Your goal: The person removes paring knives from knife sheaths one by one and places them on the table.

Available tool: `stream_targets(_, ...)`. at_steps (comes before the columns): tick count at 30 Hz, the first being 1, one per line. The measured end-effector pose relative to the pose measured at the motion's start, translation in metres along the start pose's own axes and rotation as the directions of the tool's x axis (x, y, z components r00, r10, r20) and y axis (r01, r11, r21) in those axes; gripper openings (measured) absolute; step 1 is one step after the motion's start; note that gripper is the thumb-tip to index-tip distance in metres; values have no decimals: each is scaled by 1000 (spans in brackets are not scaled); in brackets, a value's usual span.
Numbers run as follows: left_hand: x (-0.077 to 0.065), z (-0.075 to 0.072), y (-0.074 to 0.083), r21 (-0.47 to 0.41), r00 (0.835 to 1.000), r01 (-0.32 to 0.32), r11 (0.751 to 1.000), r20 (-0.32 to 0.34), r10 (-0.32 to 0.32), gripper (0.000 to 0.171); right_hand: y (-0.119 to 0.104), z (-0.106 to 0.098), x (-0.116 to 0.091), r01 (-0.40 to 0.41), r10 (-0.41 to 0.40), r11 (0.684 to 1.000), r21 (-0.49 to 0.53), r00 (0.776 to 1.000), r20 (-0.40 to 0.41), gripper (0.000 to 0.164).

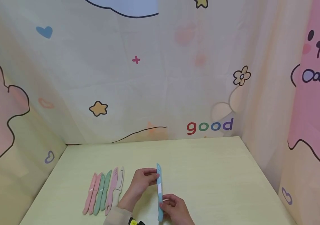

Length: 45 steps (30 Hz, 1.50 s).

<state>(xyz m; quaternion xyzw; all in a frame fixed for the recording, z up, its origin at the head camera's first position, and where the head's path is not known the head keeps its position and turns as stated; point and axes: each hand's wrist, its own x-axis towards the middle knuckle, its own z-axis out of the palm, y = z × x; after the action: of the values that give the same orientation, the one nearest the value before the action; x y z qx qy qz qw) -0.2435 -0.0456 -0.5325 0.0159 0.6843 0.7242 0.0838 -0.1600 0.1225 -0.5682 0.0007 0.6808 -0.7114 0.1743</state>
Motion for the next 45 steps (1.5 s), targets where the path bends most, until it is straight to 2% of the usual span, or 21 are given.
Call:
stream_targets(4, -4, 0, 6, -5, 1000, -3, 1000, 3, 3, 23, 3, 1, -1, -12, 12, 1000, -2, 1000, -1, 39)
stream_targets(10, -17, 2, 24, 6, 1000, -11, 1000, 7, 11, 24, 6, 1, 0, -3, 3, 1000, 17, 1000, 16, 39)
stream_targets(14, -21, 2, 28, 0, 999, -32, 999, 3, 32, 25, 6, 1, -1, 6, -7, 1000, 25, 1000, 28, 39)
stream_targets(20, -16, -1, 24, -5, 999, -28, 1000, -19, 28, 23, 6, 2, -4, 5, -6, 1000, 27, 999, 39, 39)
stream_targets(28, 3, -9, -2, -32, 998, -36, 999, -55, 34, 22, 7, 4, -4, -19, 16, 998, 52, 999, 48, 36)
stream_targets(32, 9, -12, -5, -24, 996, -35, 999, -87, 32, 22, 8, 5, -5, -18, 15, 998, 61, 999, 50, 35)
stream_targets(39, 11, -19, -2, -37, 992, -32, 999, -124, 27, 22, 7, 3, -6, -7, 3, 998, 61, 999, 52, 36)
stream_targets(45, 6, -23, -6, -15, 993, -9, 1000, -115, 7, 23, 2, -2, -5, 11, -11, 1000, 18, 999, 42, 41)
